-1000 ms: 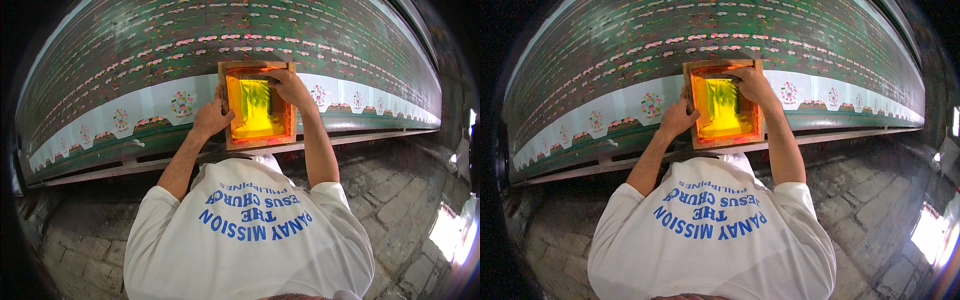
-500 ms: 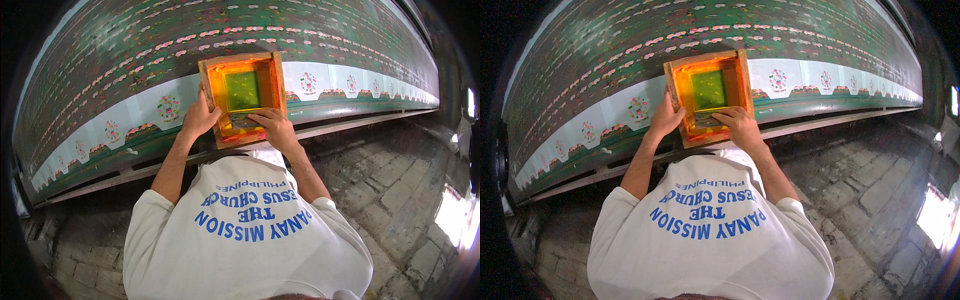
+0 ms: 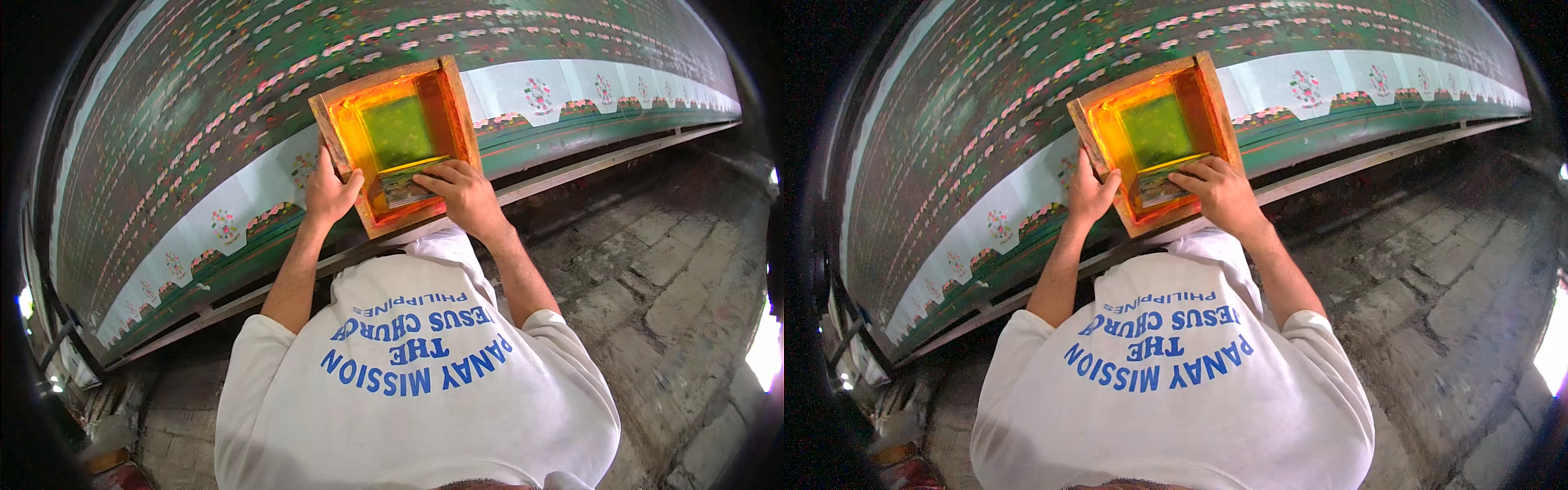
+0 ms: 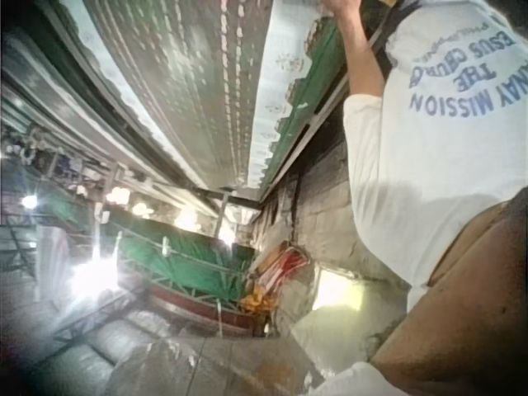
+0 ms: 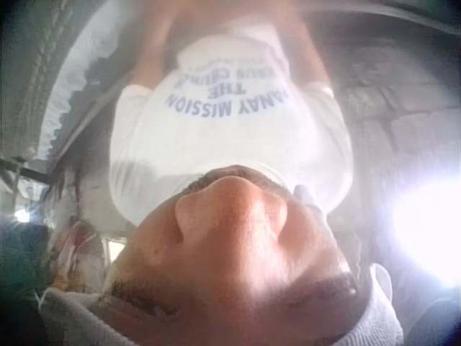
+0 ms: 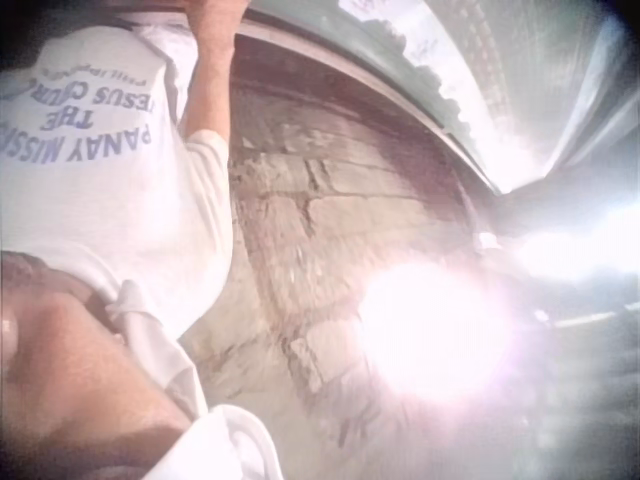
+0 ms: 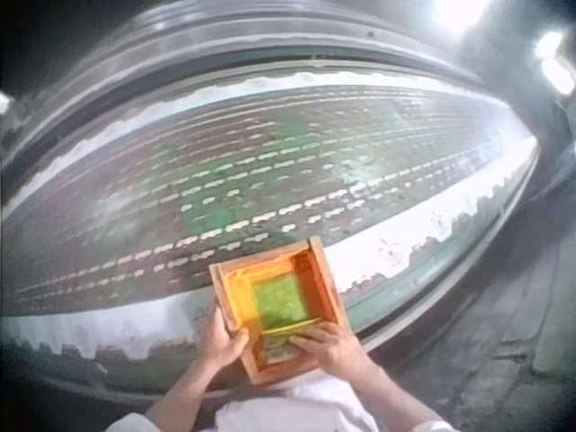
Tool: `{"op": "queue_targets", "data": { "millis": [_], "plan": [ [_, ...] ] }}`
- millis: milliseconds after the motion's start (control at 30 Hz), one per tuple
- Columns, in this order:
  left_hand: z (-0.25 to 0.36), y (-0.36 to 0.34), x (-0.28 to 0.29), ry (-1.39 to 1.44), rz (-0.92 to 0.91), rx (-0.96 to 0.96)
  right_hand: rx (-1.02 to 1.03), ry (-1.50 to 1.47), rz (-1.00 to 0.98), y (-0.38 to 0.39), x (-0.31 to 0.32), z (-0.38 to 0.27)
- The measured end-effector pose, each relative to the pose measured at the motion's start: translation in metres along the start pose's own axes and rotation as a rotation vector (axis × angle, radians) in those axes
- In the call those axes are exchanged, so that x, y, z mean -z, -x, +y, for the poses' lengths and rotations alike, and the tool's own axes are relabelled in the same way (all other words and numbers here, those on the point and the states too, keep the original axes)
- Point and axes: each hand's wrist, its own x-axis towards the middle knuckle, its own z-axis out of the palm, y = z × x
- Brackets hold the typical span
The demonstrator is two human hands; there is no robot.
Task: The person uses a squeegee to spread green ink across a screen-printing frame held against a large curved surface. The person repeatedly pulls the squeegee across the screen to transfer ink onto the surface below.
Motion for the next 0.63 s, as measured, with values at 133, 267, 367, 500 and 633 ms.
{"op": "queue_targets", "data": {
  "millis": [133,267,367,500,633],
  "plan": [
    [0.026,-0.021,-0.043,0.051,0.015,0.014,-0.013,0.008,-0.025,0.014,0.027,0.047],
    [0.023,-0.028,-0.065,0.088,0.055,-0.030,0.012,0.004,-0.023,0.019,0.034,0.061],
    [0.018,-0.028,-0.068,0.139,0.069,-0.060,0.040,0.044,0.001,0.021,0.032,0.061],
    [0.015,-0.029,-0.070,0.120,0.065,-0.048,0.059,-0.021,-0.041,0.021,0.039,0.068],
    [0.016,-0.027,-0.068,0.060,0.044,-0.011,0.093,-0.072,-0.225,-0.008,0.051,0.091]
  ]
}}
